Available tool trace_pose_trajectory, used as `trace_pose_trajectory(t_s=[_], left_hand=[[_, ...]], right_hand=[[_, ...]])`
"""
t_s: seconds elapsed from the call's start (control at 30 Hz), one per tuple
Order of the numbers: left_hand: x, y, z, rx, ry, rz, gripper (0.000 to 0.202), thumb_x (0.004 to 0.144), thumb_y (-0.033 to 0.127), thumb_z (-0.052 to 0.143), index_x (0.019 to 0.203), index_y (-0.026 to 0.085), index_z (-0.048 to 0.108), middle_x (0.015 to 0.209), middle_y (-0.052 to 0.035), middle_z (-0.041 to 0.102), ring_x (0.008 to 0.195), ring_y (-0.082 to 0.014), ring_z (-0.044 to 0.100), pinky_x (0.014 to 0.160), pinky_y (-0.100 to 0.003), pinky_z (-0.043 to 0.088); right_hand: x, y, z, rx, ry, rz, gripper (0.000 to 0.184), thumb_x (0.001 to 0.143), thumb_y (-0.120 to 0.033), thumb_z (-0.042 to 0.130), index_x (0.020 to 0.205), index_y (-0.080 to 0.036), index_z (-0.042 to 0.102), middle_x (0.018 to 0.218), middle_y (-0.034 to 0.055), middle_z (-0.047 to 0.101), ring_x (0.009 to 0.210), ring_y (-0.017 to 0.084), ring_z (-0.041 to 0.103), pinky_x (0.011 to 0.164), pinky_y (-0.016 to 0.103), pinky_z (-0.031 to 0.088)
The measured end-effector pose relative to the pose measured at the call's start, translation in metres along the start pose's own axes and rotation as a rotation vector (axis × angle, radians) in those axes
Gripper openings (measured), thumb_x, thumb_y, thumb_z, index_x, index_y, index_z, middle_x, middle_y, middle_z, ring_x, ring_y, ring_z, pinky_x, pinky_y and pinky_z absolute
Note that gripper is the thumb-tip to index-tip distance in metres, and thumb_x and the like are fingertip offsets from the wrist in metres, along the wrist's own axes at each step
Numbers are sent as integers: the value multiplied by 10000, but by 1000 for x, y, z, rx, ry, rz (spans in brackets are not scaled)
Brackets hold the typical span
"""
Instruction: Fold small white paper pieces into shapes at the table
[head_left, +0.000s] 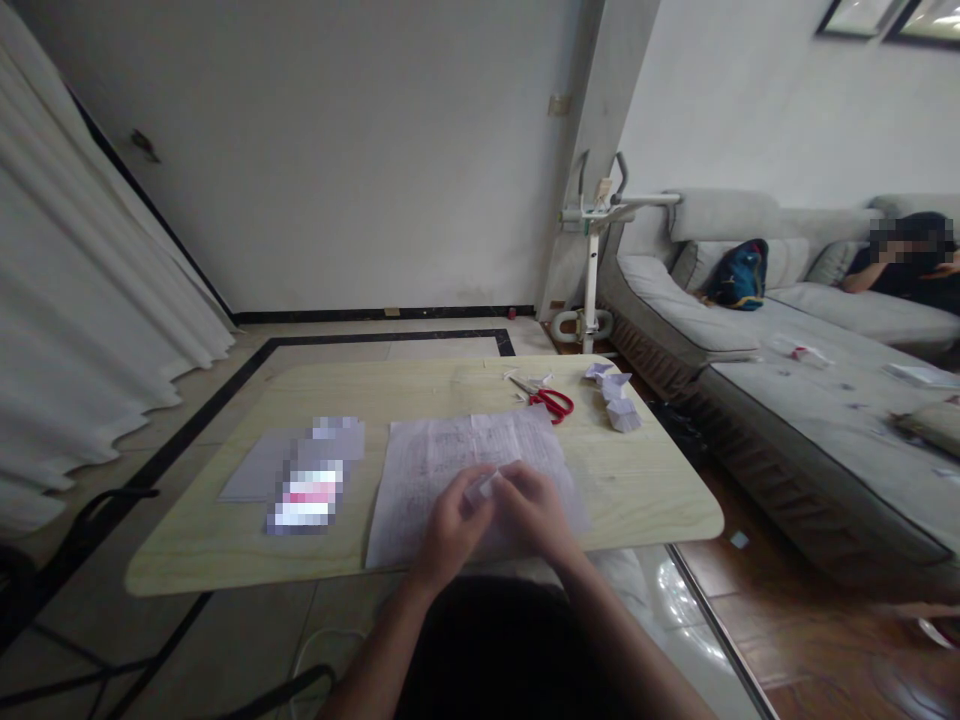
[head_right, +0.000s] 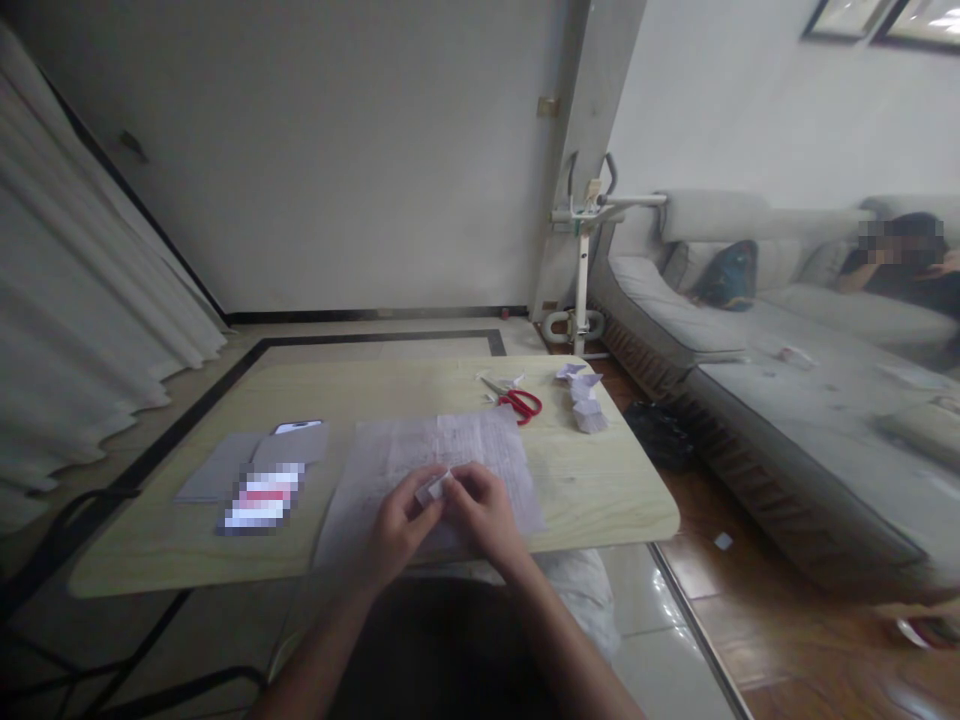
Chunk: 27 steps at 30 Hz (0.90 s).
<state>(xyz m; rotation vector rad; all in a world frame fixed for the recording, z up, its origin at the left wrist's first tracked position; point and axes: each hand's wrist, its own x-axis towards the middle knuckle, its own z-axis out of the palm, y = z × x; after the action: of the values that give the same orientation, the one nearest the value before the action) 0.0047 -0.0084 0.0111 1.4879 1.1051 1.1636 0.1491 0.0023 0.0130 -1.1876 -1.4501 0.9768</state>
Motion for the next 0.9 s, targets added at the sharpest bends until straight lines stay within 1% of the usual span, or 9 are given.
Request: trace_pose_trajectory(t_s=[0.13, 0.27, 0.43, 0.53, 0.63, 0.77, 0.9], left_hand=[[0, -1, 0, -5, 6, 28, 300, 858, 246, 574, 1150, 186, 607, 1180, -78, 646, 1138, -231, 579, 980, -346, 450], [0, -3, 1, -23, 18, 33, 295, 864, 233, 562, 1153, 192, 601, 1170, -78, 649, 1116, -230, 594, 950, -341, 474], [1, -4, 1, -32, 21, 30, 292, 844, 203, 571, 1134, 184, 609, 1136, -82, 669, 1079, -233, 620, 937, -344, 485], [2, -1, 2, -17, 39, 32, 255, 849, 245, 581, 1090, 185, 638, 1094, -75, 687, 1051, -230, 633, 920, -337, 497], [4, 0, 2, -6, 57, 22, 258, 847, 292, 597, 1074, 188, 662, 1094, -73, 696, 1051, -232, 635, 916, -336, 503], [4, -1, 1, -11, 29, -11, 311, 833, 317, 622, 1112, 189, 668, 1135, -77, 694, 1082, -238, 626, 931, -341, 498], [3, -3, 0, 1, 16, -22, 327, 838, 304, 609, 1142, 195, 661, 1160, -71, 688, 1098, -236, 617, 941, -347, 489]], right_hand=[[0, 1, 0, -24, 3, -26, 173, 840, -293, 560, 800, -165, 669, 721, 21, 648, 680, 160, 586, 617, 249, 459], [1, 1, 0, -28, 0, -45, 172, 842, -295, 571, 782, -169, 672, 729, 22, 645, 697, 161, 593, 628, 248, 465], [2, 0, 0, -51, 25, -46, 131, 816, -259, 597, 748, -170, 663, 702, 14, 637, 677, 155, 589, 619, 244, 460], [1, 2, 0, -30, 27, -43, 155, 824, -290, 598, 746, -172, 661, 703, 15, 639, 678, 157, 590, 620, 246, 463], [1, 4, 0, -1, 35, -19, 180, 830, -323, 598, 751, -174, 659, 703, 15, 644, 680, 159, 592, 621, 250, 466], [1, 4, -1, 24, 31, 18, 186, 825, -335, 598, 756, -173, 655, 688, 13, 649, 664, 160, 593, 615, 253, 469], [1, 1, 0, -2, 41, 26, 185, 833, -314, 574, 750, -170, 655, 670, 9, 641, 646, 157, 587, 597, 248, 464]])
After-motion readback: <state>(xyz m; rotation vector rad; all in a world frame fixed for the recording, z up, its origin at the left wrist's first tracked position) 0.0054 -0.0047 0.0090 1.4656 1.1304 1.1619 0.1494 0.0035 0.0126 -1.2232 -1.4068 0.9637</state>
